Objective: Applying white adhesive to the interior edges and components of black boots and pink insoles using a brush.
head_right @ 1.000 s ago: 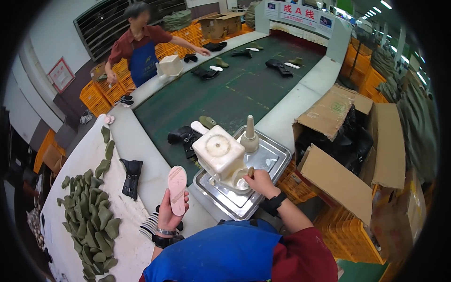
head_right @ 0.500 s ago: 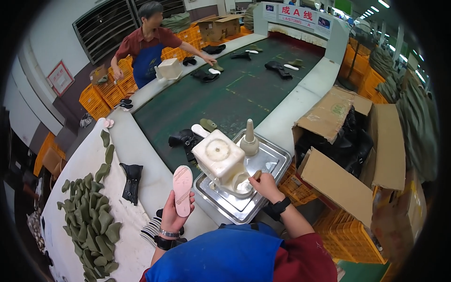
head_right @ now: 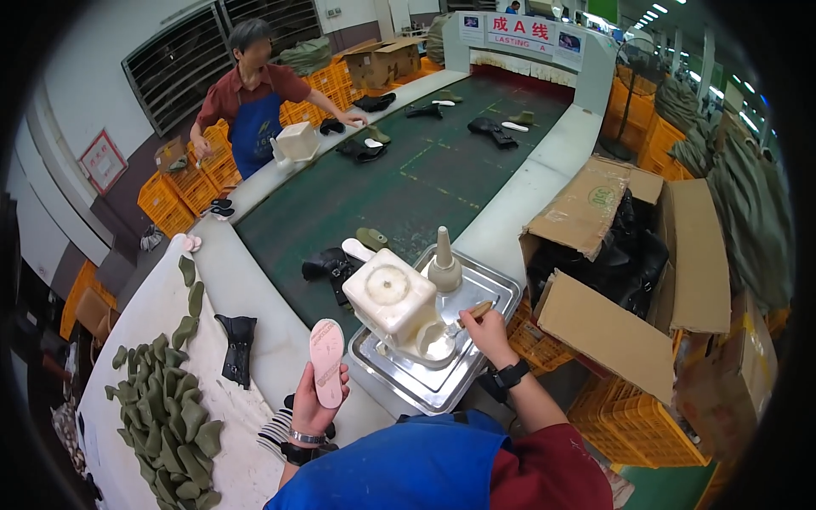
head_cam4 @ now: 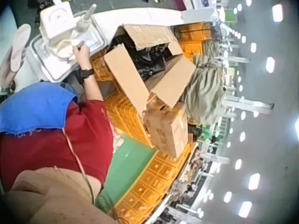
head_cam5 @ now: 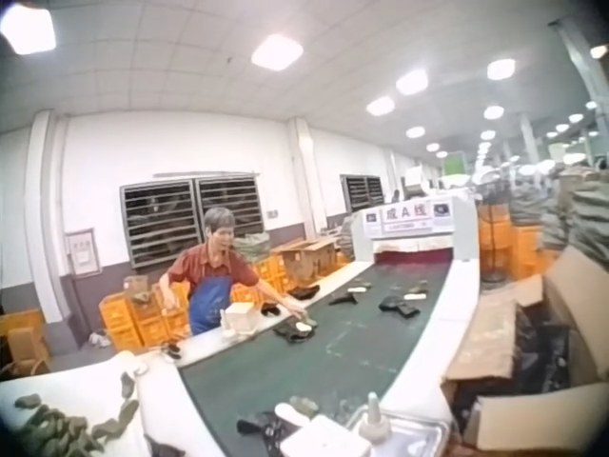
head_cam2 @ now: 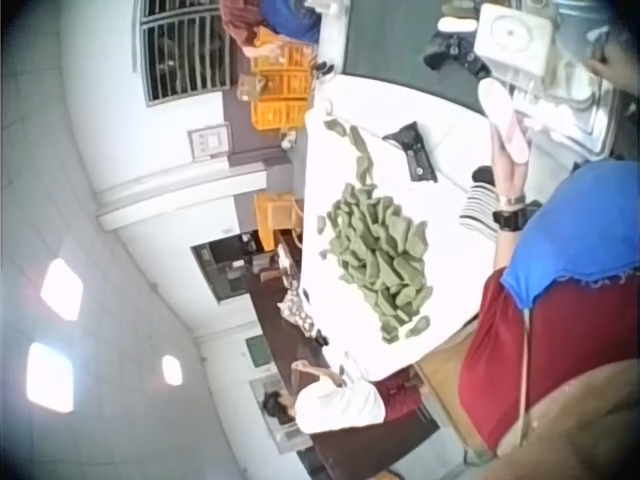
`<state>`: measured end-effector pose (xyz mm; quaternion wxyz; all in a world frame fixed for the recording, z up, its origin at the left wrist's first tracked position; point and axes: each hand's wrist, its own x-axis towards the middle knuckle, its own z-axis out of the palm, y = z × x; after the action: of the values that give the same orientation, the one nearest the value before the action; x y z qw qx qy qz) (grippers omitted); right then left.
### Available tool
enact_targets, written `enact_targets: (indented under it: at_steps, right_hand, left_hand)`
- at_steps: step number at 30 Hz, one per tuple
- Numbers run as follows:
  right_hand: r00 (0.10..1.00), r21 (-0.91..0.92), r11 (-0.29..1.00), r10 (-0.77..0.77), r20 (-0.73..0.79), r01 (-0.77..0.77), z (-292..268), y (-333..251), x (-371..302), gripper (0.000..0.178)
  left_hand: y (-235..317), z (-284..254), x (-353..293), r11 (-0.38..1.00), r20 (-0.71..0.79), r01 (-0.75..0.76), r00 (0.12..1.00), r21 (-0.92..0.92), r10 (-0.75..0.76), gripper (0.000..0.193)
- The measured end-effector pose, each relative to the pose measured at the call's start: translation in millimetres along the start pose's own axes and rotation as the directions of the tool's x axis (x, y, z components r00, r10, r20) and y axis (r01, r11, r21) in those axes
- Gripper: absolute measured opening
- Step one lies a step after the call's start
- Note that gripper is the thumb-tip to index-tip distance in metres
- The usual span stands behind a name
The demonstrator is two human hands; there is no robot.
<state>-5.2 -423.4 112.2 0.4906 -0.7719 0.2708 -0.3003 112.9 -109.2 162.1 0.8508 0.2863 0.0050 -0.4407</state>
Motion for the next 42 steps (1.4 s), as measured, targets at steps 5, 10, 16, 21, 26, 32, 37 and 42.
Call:
enact_targets:
  at_steps: [5,10,16,21,26,32,37,42]
  right_hand:
    - [0.988,-0.168,0.986,0.042,0.145,-0.017,3,19,-5,0.021]
    - [0.983,-0.274,0.962,0.035,0.180,0.016,-4,8,-5,0.023]
    - [1.000,0.029,1.000,0.011,0.007,-0.011,-14,6,-4,0.022]
    - [0.983,0.318,0.931,0.184,0.019,-0.180,-17,4,8,0.024]
    - [0.958,0.554,0.787,0.278,0.075,-0.272,-22,-22,18,0.028]
    - [0.962,0.775,0.576,0.231,0.148,-0.258,-14,-70,26,0.024]
    - [0.967,0.500,0.866,-0.117,0.227,-0.013,5,-136,21,0.018]
    - [0.893,0.465,0.880,-0.284,0.349,0.098,34,-157,4,0.012]
  left_hand:
    - [1,0,1,1.000,-0.012,0.009,1.000,-0.010,-0.009,0.046]
    - [2,-2,2,1.000,-0.038,0.018,0.999,-0.024,-0.019,0.046]
    - [-1,-5,4,1.000,-0.009,0.016,1.000,-0.009,-0.016,0.047]
    - [0,-2,1,1.000,-0.012,0.012,1.000,0.021,-0.012,0.047]
    - [9,19,4,0.998,0.063,0.011,0.998,0.059,-0.015,0.047]
    - [6,39,16,0.996,0.050,0.025,0.998,0.085,-0.030,0.043]
    - [-4,39,20,0.992,0.074,0.022,0.997,0.128,-0.032,0.040]
    - [-9,44,18,0.980,0.059,0.039,0.997,0.196,-0.051,0.040]
